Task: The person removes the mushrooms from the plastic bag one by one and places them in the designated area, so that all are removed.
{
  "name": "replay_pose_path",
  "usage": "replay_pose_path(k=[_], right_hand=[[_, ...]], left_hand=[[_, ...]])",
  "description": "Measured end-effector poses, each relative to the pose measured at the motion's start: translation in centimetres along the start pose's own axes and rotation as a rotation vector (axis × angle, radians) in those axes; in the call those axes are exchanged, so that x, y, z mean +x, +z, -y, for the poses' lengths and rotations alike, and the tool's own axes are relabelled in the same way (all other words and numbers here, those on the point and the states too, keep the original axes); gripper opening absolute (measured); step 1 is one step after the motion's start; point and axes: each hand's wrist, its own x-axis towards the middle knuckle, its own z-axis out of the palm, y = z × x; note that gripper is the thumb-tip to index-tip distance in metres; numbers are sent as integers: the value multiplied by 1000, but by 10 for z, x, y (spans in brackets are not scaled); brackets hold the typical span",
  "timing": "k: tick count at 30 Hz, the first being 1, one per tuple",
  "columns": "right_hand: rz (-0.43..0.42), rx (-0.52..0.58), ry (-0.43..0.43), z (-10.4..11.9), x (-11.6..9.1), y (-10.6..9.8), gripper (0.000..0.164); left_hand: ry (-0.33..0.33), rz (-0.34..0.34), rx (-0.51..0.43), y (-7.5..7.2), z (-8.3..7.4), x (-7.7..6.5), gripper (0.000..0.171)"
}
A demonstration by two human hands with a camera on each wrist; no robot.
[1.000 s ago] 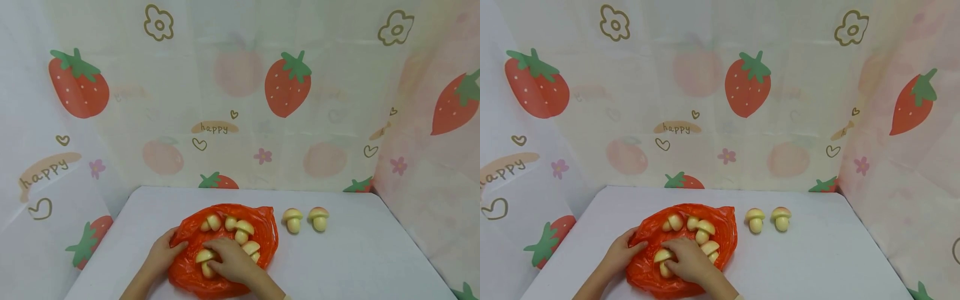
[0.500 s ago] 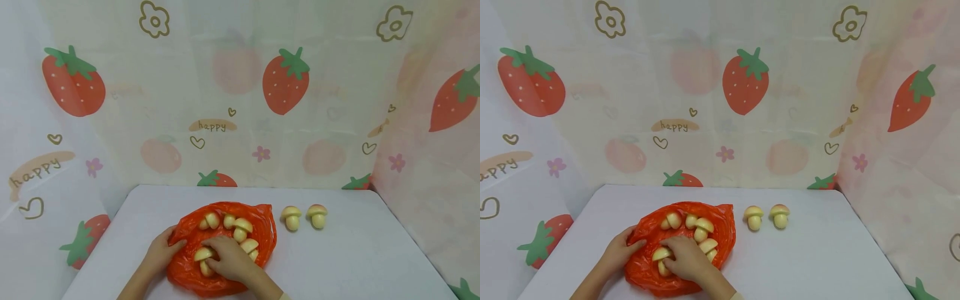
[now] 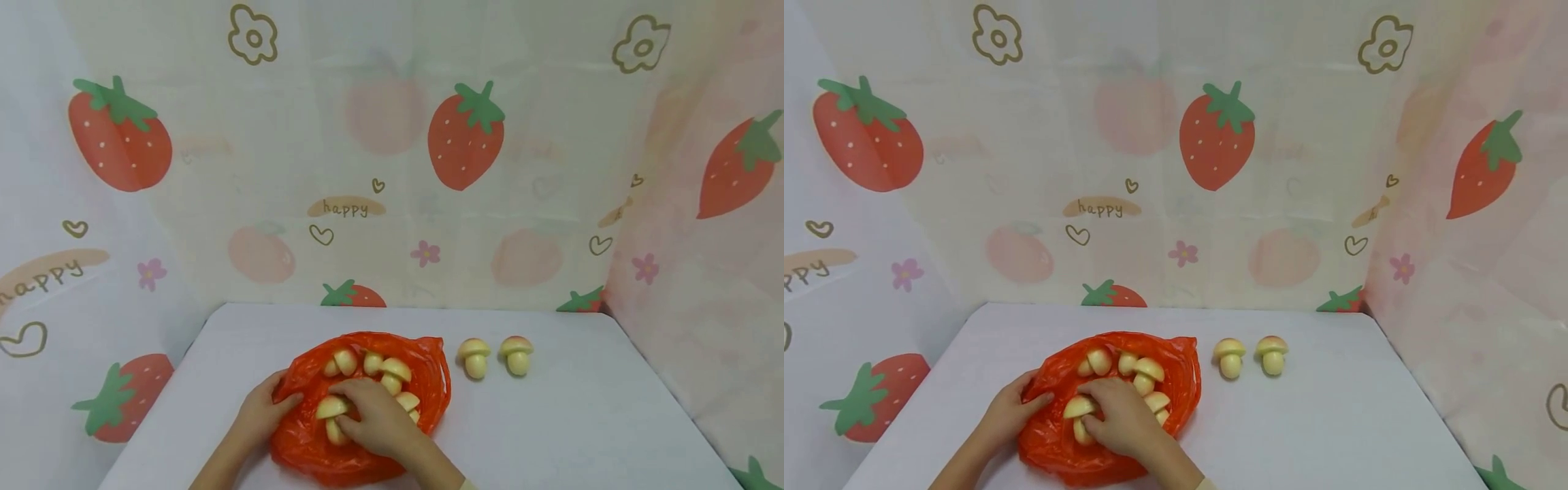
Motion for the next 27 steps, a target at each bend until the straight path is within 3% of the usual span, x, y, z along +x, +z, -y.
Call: replay_pose_path(k=[7, 17, 23, 27], right_hand=[[-51, 39, 19, 10, -5, -18, 45], [-159, 115, -104, 18, -13, -39, 45], [-198, 176, -107, 17, -19, -57, 47], [-214, 220, -105, 13, -23, -69, 48]], left_hand=[[-16, 13, -4, -1, 3, 1, 60], [-46, 17, -19, 0, 5, -1, 60], [-61, 20, -17, 0, 1, 0, 60], [-37, 17, -12, 0, 1, 1, 60]])
